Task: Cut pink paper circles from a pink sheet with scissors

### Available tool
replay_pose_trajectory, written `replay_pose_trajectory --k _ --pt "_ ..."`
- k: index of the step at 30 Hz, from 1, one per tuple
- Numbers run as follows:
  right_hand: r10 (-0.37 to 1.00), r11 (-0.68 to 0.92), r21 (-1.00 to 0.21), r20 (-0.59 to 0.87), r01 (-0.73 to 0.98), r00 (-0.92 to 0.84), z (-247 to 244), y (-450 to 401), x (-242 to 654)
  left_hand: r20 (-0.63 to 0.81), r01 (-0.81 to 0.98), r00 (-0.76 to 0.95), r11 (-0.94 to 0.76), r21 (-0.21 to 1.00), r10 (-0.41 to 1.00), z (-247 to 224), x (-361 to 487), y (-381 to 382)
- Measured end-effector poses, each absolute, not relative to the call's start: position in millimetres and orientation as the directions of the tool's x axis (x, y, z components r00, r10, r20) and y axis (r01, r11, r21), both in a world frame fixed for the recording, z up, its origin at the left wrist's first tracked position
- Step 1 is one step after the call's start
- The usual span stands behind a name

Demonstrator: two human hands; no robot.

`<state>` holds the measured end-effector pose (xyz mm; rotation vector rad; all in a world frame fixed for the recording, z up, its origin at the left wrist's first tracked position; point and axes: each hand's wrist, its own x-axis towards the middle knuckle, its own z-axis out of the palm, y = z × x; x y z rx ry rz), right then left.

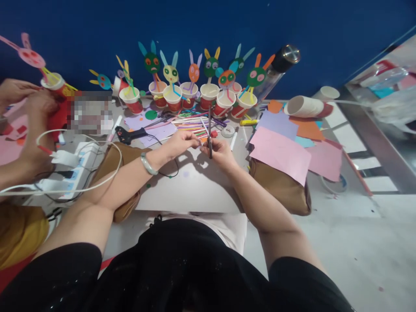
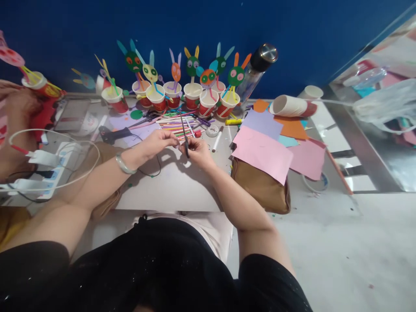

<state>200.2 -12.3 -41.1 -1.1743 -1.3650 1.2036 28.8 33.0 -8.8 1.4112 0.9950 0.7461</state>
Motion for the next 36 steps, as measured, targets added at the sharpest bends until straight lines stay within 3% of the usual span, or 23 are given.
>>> replay_pose_trajectory --k 3,6,8,11,14,21,27,36 --pt "0.992 0.129 -0.990 0.129 0.055 -0.004 -37.4 -8.1 199.9 -0.110 0.315 0.410 -0.028 0.949 0.906 -3.8 14.8 38.9" --pt "0.966 0.225 -0.974 0.226 0.024 0.126 -21.2 -4.5 201.5 -0.182 0.648 0.391 -0.129 0.751 0.902 -7.4 2.2 36.4" --pt "0.955 0.268 -0.962 0.273 0.056 0.118 -4.9 -5.9 205.0 -0.207 0.712 0.386 -0.148 0.687 0.899 -13.6 -0.8 30.3" --pt "0.954 0.297 -0.925 0.297 0.236 -0.039 16.3 -18.2 216.5 -0.205 0.770 0.393 -0.199 0.606 0.896 -22.0 1.2 20.5" --pt "0.947 0.319 -0.797 0.282 0.513 -0.151 20.0 -44.4 237.6 -0.187 0.818 0.381 -0.237 0.524 0.905 -25.3 3.6 15.0" --pt "0.957 0.119 -0.451 0.288 0.885 0.018 -25.1 -131.3 310.9 -0.172 0.875 0.323 -0.224 0.429 0.931 -25.2 -2.8 5.7" --pt "0.957 -0.074 -0.252 0.253 0.965 0.140 -60.4 -168.8 330.8 -0.168 0.873 0.329 -0.232 0.430 0.929 -19.3 -6.7 -12.2" --pt "0.937 -0.159 -0.300 0.255 0.941 0.240 -73.6 -155.7 306.7 -0.244 0.848 0.413 -0.272 0.455 0.877 -21.7 -32.4 -52.2"
